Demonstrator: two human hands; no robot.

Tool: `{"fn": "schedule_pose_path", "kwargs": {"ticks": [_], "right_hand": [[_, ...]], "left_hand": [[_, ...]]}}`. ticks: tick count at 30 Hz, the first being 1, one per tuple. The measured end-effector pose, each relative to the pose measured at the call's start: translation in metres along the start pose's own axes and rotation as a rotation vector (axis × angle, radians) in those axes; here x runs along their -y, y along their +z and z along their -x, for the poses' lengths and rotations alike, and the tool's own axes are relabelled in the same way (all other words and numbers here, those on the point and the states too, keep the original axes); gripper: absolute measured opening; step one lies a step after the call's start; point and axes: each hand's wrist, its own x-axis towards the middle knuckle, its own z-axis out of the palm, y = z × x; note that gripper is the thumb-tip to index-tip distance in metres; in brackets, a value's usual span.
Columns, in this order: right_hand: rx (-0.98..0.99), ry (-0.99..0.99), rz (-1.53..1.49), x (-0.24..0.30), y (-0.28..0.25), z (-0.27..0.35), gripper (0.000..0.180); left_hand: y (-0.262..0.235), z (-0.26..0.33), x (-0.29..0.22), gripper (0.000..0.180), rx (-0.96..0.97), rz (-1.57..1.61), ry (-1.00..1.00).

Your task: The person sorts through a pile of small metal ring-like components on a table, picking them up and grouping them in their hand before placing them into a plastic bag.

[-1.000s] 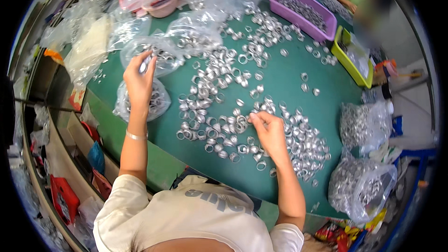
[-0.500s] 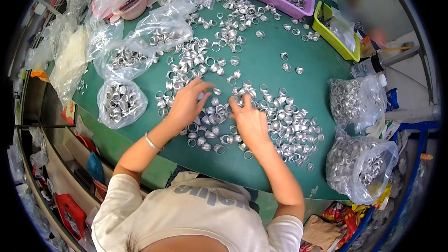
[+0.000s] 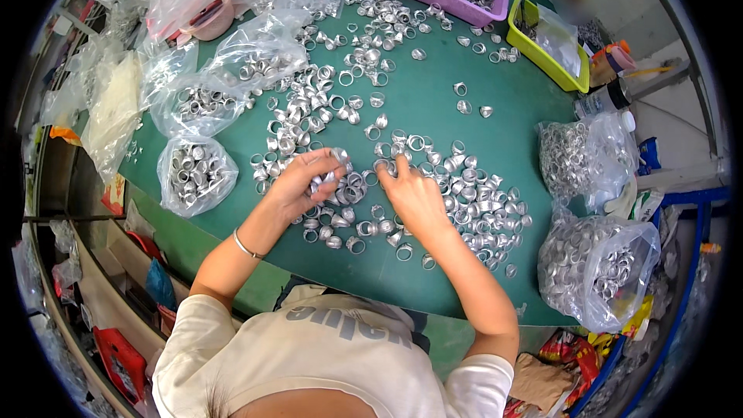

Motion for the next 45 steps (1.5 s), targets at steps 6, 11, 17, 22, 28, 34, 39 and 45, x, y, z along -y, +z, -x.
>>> {"fn": "schedule_pose_path", "kwargs": {"ticks": [6,11,17,22,28,34,39,45], "right_hand": [[-0.28,0.132,-0.713,-0.017,0.015,0.011,0.039],[-0.164,0.488,-2.028,-0.009,0.006,0.028,0.022],[-0.029,0.316,-2.519,-0.005,0.007,0.048,0.035],[0.065,0.254,-2.409,0.005,0.005,0.052,0.045],[0.092,0.134,-2.292,0.009,0.008,0.054,0.044],[0.122,0.14,-2.331,0.013,0.002,0.055,0.049],[0.094,0.171,-2.292,0.015,0.003,0.057,0.051],[0.058,0.238,-2.283,0.028,-0.008,0.054,0.05]], "left_hand": [[0.003,0.018,0.014,0.005,0.079,0.089,-0.01],[-0.002,0.019,0.031,0.015,0.114,0.135,-0.014],[0.014,0.023,0.04,0.02,0.137,0.135,-0.024],[0.03,0.029,0.038,0.042,0.198,-0.063,0.032],[0.035,0.033,0.038,0.055,0.245,-0.135,0.102],[0.033,0.036,0.04,0.054,0.228,-0.211,0.174],[0.033,0.038,0.039,0.052,0.219,-0.284,0.224],[0.034,0.043,0.041,0.048,0.185,-0.366,0.332]]}}
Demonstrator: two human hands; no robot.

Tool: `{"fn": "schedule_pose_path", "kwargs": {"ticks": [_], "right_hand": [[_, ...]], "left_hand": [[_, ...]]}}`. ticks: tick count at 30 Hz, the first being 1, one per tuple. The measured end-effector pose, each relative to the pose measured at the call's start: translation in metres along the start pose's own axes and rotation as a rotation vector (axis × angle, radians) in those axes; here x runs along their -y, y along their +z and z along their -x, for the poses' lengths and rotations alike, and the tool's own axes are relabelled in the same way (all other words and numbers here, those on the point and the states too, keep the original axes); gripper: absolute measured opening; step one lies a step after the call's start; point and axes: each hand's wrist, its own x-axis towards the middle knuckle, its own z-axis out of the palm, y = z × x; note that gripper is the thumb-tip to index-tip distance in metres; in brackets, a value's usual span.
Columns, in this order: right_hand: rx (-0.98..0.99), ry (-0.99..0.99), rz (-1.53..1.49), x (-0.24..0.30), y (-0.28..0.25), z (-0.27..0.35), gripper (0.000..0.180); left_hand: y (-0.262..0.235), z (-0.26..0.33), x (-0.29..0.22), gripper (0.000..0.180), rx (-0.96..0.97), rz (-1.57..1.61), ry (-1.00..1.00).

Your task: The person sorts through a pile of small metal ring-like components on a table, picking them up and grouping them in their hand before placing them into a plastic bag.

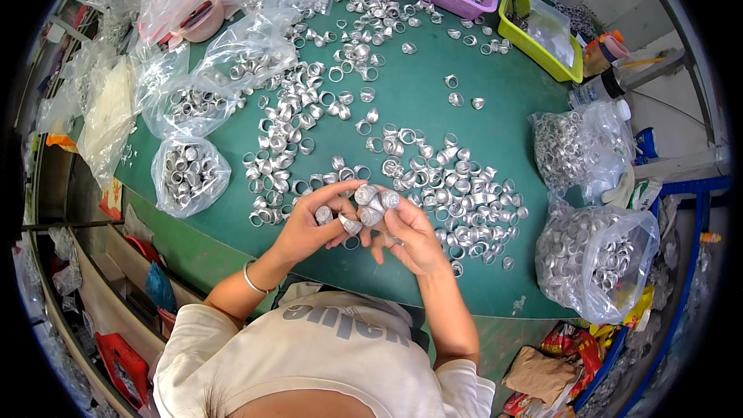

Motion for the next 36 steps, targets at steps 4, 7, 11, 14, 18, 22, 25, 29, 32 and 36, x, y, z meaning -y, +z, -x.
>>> {"fn": "schedule_pose_path", "kwargs": {"ticks": [4,7,11,14,18,22,25,29,32,36], "right_hand": [[0.013,0.008,-0.009,-0.002,0.003,-0.002,0.049],[-0.033,0.05,-0.033,0.002,0.015,-0.005,0.046],[-0.032,0.095,-0.01,0.002,0.018,-0.009,0.042],[-0.029,0.135,0.002,0.0,0.02,-0.012,0.04],[-0.073,0.154,0.007,-0.002,0.026,-0.016,0.042],[-0.113,0.164,-0.033,-0.005,0.03,-0.019,0.041],[-0.015,0.136,-0.091,-0.008,0.029,-0.023,0.035],[0.078,0.159,-0.198,-0.009,0.025,-0.028,0.035],[0.122,0.178,-0.268,-0.013,0.027,-0.032,0.035],[0.139,0.219,-0.265,-0.02,0.037,-0.045,0.031]], "left_hand": [[-0.001,0.002,0.005,0.043,-0.034,-0.005,0.034],[-0.005,0.007,0.013,0.036,-0.08,0.021,0.013],[-0.008,0.01,0.012,0.03,-0.096,0.06,-0.022],[-0.011,0.014,0.009,0.026,-0.108,0.064,-0.055],[-0.015,0.018,0.005,0.02,-0.129,0.18,-0.11],[-0.021,0.021,0.004,0.02,-0.133,0.318,-0.103],[-0.025,0.029,0.001,0.02,-0.157,0.341,-0.072],[-0.031,0.043,-0.002,0.019,-0.266,0.295,-0.022],[-0.04,0.055,-0.004,0.018,-0.332,0.254,-0.012],[-0.053,0.07,0.005,0.017,-0.393,0.264,0.023]]}}
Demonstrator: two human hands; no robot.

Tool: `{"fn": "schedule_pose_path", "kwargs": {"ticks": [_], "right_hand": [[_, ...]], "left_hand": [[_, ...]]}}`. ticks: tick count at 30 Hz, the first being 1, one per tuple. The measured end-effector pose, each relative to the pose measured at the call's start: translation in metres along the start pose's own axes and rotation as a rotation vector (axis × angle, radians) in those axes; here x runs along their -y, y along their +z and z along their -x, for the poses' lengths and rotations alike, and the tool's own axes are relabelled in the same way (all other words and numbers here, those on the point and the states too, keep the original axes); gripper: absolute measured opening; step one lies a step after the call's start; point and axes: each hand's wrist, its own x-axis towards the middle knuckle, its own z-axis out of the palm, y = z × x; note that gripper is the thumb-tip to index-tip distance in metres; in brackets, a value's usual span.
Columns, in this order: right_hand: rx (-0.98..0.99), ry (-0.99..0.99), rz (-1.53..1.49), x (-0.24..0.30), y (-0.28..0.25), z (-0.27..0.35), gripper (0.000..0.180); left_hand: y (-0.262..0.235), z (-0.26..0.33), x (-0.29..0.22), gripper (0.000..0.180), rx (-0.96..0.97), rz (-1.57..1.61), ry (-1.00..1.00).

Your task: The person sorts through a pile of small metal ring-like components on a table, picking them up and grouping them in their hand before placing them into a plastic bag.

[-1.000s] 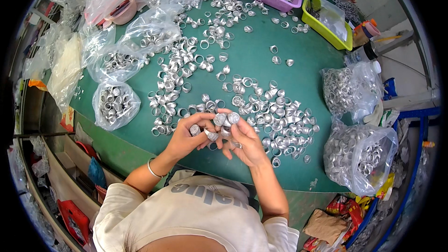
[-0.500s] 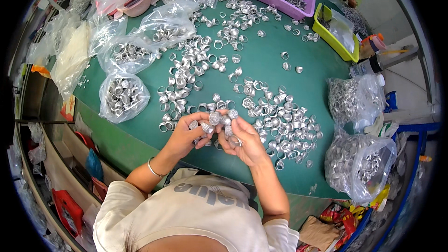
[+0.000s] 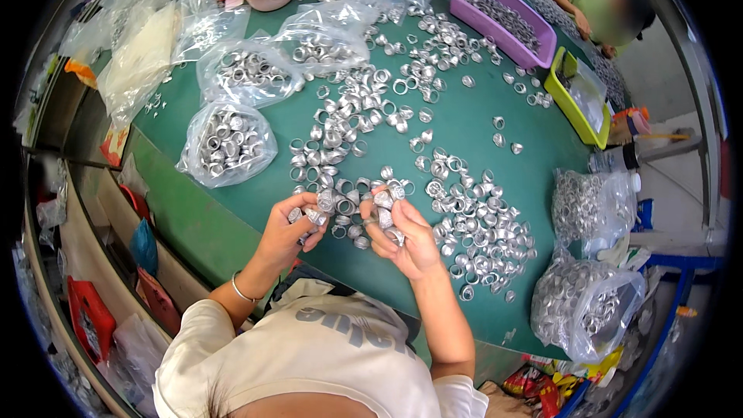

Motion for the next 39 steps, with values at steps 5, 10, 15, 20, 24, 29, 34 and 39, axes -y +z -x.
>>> {"fn": "schedule_pose_path", "kwargs": {"ticks": [5,10,15,20,24,29,34,39], "right_hand": [[-0.125,0.033,0.34,-0.007,0.028,-0.036,0.026],[-0.037,-0.029,0.739,-0.018,0.072,-0.105,0.023],[-0.008,-0.088,0.944,-0.06,0.099,-0.164,0.026],[-0.017,-0.23,1.078,-0.086,0.071,-0.2,0.026],[-0.113,-0.147,1.057,-0.076,0.075,-0.196,0.026],[0.027,-0.125,1.536,-0.063,0.088,-0.178,0.028],[0.02,-0.385,1.757,-0.067,0.091,-0.194,0.028],[-0.111,0.233,0.874,-0.02,0.085,-0.137,0.026]], "left_hand": [[-0.008,0.016,-0.001,0.015,-0.137,0.039,0.055],[-0.019,0.027,0.001,0.014,-0.206,0.046,0.088],[-0.024,0.036,0.004,0.014,-0.226,0.093,0.06],[-0.025,0.038,0.007,0.014,-0.237,0.079,0.08],[-0.027,0.035,0.009,0.013,-0.223,0.103,0.078],[-0.031,0.034,0.011,0.013,-0.241,0.108,0.09],[-0.029,0.034,0.008,0.015,-0.269,0.136,0.092],[-0.031,0.032,0.0,0.016,-0.244,0.146,0.122]]}}
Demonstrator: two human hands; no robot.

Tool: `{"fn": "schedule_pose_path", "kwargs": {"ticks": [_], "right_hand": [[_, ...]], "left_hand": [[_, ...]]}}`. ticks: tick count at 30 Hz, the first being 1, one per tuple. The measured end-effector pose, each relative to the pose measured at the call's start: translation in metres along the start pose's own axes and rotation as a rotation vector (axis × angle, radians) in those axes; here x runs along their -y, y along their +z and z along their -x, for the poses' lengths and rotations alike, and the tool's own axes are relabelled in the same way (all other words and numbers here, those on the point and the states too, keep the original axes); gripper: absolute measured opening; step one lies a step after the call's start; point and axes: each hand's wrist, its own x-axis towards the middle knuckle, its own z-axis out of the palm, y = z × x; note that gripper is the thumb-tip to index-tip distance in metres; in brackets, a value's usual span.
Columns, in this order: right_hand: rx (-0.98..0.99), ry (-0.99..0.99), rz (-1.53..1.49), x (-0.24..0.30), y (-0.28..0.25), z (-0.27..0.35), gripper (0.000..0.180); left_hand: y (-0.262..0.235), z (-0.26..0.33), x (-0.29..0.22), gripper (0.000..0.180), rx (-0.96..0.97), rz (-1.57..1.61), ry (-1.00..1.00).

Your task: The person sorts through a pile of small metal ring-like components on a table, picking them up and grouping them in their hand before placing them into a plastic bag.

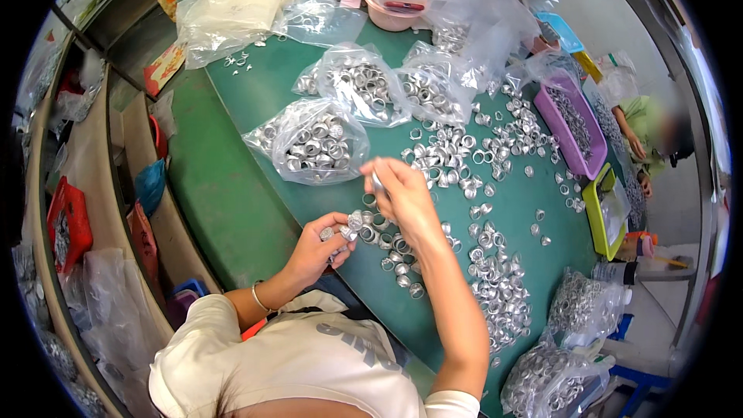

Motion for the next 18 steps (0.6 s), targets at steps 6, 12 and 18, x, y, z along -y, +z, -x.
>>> {"fn": "schedule_pose_path", "kwargs": {"ticks": [6,12,18], "right_hand": [[-0.151,0.055,-0.484,-0.06,-0.033,0.07,0.022],[-0.267,0.001,-0.629,-0.075,-0.045,0.118,0.035],[-0.263,-0.078,-0.624,-0.087,-0.06,0.142,0.033]], "left_hand": [[0.017,-0.005,0.005,0.016,0.15,-0.049,-0.092],[0.041,-0.012,0.023,0.017,0.298,-0.071,-0.171],[0.065,-0.014,0.03,0.017,0.362,-0.164,-0.21]]}}
